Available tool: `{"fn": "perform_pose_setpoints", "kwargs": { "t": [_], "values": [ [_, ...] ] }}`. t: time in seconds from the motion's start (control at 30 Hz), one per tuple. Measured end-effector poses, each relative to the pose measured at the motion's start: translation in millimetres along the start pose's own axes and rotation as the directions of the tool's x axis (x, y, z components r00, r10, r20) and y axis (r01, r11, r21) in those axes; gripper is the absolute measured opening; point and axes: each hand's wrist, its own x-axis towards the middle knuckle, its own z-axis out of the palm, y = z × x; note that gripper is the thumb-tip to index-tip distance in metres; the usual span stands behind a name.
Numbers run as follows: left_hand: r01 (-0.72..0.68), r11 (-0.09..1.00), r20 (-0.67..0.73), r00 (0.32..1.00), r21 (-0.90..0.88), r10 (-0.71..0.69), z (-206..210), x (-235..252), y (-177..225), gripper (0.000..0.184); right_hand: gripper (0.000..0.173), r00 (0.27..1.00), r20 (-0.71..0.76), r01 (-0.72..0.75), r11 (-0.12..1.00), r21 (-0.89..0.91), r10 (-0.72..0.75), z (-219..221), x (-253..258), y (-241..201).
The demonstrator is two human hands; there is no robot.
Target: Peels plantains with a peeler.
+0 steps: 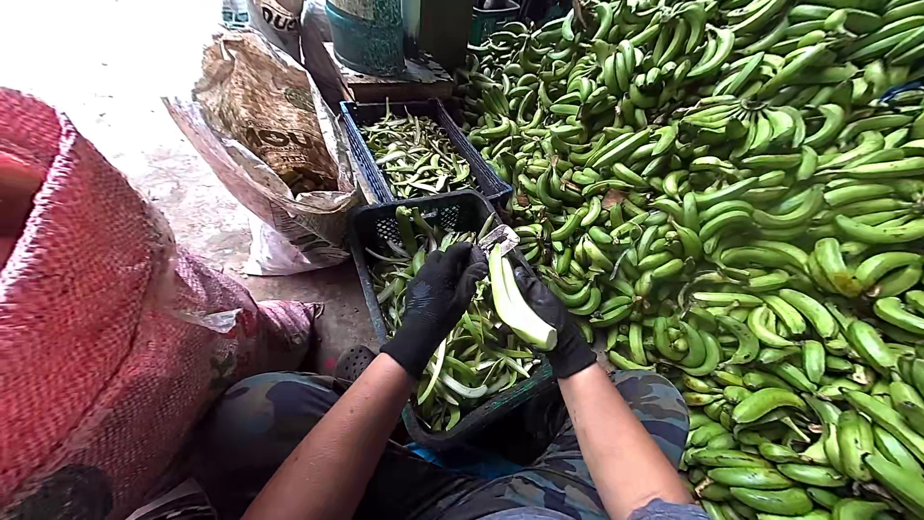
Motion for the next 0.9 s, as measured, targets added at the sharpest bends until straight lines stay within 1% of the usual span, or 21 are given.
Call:
{"fn": "perform_pose_setpoints", "kwargs": {
  "t": [0.07, 0.1, 0.13, 0.17, 0.2, 0.23, 0.27, 0.33, 0.4, 0.47, 0.53, 0.6, 0.63, 0.67, 0.7, 0.73, 0.77, 0.83, 0.87, 0.9],
  "values": [
    [0.091, 0.995, 0.017, 0.996, -0.046, -0.09, -5, 7, -5, 0.044, 0.059, 0.999, 0.031, 0.011, 0.999, -0.045, -0.01, -2, -5, -3],
    [0.142, 0.988, 0.015, 0.99, -0.067, -0.141, -10, 10, -8, 0.044, 0.066, 0.999, 0.036, 0.029, 0.997, -0.07, -0.026, -3, -6, -4],
    [0.184, 0.979, 0.008, 0.983, -0.089, -0.184, -14, 12, -7, 0.042, 0.07, 0.998, 0.011, 0.063, 0.991, -0.115, -0.062, -5, -6, -6],
    [0.212, 0.971, 0.01, 0.977, -0.109, -0.213, -17, 13, -3, 0.042, 0.063, 0.993, -0.048, 0.099, 0.987, -0.126, -0.106, -4, -4, -8],
    [0.196, 0.972, 0.022, 0.981, -0.127, -0.195, -17, 11, 0, 0.041, 0.057, 0.981, -0.118, 0.144, 0.984, -0.108, -0.157, -3, -2, -11],
    [0.138, 0.98, 0.044, 0.99, -0.141, -0.133, -14, 8, 2, 0.041, 0.055, 0.96, -0.184, 0.195, 0.976, -0.102, -0.211, -2, 1, -14],
    [0.049, 0.988, 0.058, 0.997, -0.149, -0.041, -8, 3, 3, 0.042, 0.058, 0.932, -0.253, 0.242, 0.964, -0.109, -0.262, -1, 5, -17],
    [-0.097, 0.987, 0.064, 0.992, -0.131, 0.106, 7, -10, 5, 0.048, 0.055, 0.853, -0.388, 0.337, 0.936, -0.1, -0.349, 5, 13, -23],
    [-0.208, 0.976, 0.023, 0.977, -0.059, 0.21, 16, -19, 9, 0.055, 0.048, 0.772, -0.493, 0.4, 0.909, -0.116, -0.402, 13, 18, -32],
    [-0.267, 0.964, -0.025, 0.963, 0.0, 0.267, 16, -26, 15, 0.054, 0.048, 0.689, -0.593, 0.438, 0.891, -0.117, -0.417, 19, 23, -40],
    [-0.293, 0.954, -0.074, 0.952, 0.056, 0.297, 15, -30, 20, 0.051, 0.05, 0.618, -0.677, 0.488, 0.87, -0.069, -0.4, 21, 30, -48],
    [-0.301, 0.949, -0.11, 0.944, 0.098, 0.311, 16, -34, 22, 0.048, 0.048, 0.569, -0.728, 0.494, 0.867, -0.068, -0.382, 23, 33, -53],
    [-0.297, 0.949, -0.108, 0.945, 0.108, 0.308, 15, -35, 22, 0.049, 0.046, 0.561, -0.735, 0.485, 0.871, -0.081, -0.381, 24, 33, -53],
    [-0.292, 0.95, -0.098, 0.948, 0.109, 0.303, 15, -34, 22, 0.049, 0.045, 0.571, -0.728, 0.465, 0.88, -0.096, -0.38, 24, 32, -52],
    [-0.29, 0.951, -0.091, 0.95, 0.108, 0.3, 14, -33, 22, 0.049, 0.042, 0.597, -0.704, 0.441, 0.89, -0.113, -0.385, 24, 31, -51],
    [-0.286, 0.953, -0.082, 0.952, 0.103, 0.295, 14, -30, 21, 0.05, 0.04, 0.645, -0.653, 0.41, 0.901, -0.142, -0.396, 23, 29, -49],
    [-0.277, 0.957, -0.075, 0.956, 0.083, 0.283, 13, -26, 18, 0.051, 0.041, 0.716, -0.572, 0.36, 0.914, -0.189, -0.4, 22, 24, -48],
    [-0.227, 0.974, -0.049, 0.973, 0.011, 0.227, 8, -14, 10, 0.051, 0.045, 0.874, -0.337, 0.264, 0.924, -0.276, -0.351, 18, 12, -44],
    [-0.191, 0.981, -0.04, 0.981, -0.029, 0.189, 5, -8, 5, 0.05, 0.045, 0.934, -0.196, 0.235, 0.927, -0.291, -0.299, 15, 9, -42],
    [-0.145, 0.988, -0.027, 0.989, -0.061, 0.143, 2, -3, -1, 0.05, 0.046, 0.97, -0.08, 0.193, 0.93, -0.314, -0.228, 12, 6, -40]
  ]
}}
